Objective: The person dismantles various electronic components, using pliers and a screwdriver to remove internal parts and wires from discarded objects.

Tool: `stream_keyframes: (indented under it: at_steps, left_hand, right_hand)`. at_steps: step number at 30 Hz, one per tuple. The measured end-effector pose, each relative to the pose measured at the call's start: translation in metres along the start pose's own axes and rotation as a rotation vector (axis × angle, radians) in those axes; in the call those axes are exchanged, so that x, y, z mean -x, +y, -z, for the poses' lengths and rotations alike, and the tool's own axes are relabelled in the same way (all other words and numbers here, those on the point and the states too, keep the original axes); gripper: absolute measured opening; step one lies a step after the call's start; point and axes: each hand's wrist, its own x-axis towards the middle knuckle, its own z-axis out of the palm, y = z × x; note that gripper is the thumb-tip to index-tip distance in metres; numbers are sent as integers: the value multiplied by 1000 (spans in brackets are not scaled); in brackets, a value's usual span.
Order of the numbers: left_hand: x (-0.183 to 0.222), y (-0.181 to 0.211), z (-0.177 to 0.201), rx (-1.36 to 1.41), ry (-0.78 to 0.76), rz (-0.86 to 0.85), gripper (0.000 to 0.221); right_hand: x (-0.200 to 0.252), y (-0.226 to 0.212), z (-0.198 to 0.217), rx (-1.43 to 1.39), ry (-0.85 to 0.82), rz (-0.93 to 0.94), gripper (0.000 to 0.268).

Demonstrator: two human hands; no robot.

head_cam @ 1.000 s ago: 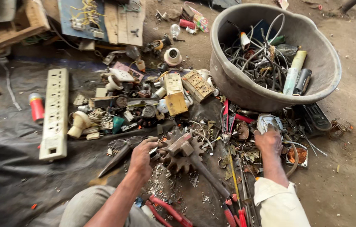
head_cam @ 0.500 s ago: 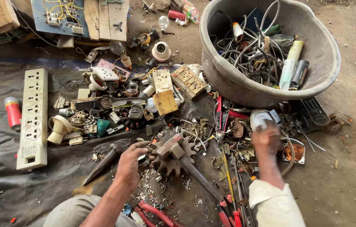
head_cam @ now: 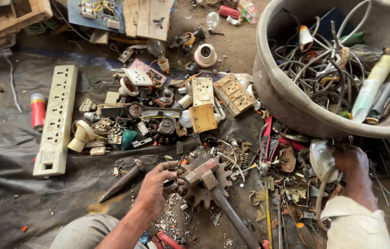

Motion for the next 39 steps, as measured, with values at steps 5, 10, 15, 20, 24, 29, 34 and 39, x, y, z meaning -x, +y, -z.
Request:
stream_keyframes:
  at_steps: [5, 10, 15, 20, 24, 29, 34, 39]
  left_hand:
    - [5, 1, -1, -6, 10, -9, 47]
    - [5, 4, 5, 61, -54, -32, 49]
    - [-5, -3, 15, 124, -106, -46, 50]
    - [-17, -1, 26, 383, -144, -69, 46]
    - [-10, 2, 30, 468, -118, -36, 33]
    - [7, 9, 40, 443, -286, -1, 21]
    - [37, 14, 54, 410, -256, 39, 23]
    - [64, 1, 47, 406, -506, 114, 30]
  right_hand:
    - [47, -15, -5, 207, 400, -35, 23]
    - [143, -70, 24, 125, 770, 385, 6]
    - [244, -167, 69, -545, -223, 242, 29]
    - [315, -264, 100, -522, -431, 392, 33]
    - [358, -351, 91, -1571, -109, 76, 17]
    - [506, -477, 109, -1694, -462, 152, 16]
    - [585, -510, 132, -997, -147, 801, 21]
    - [541, -427, 117, -845, 313, 548, 50]
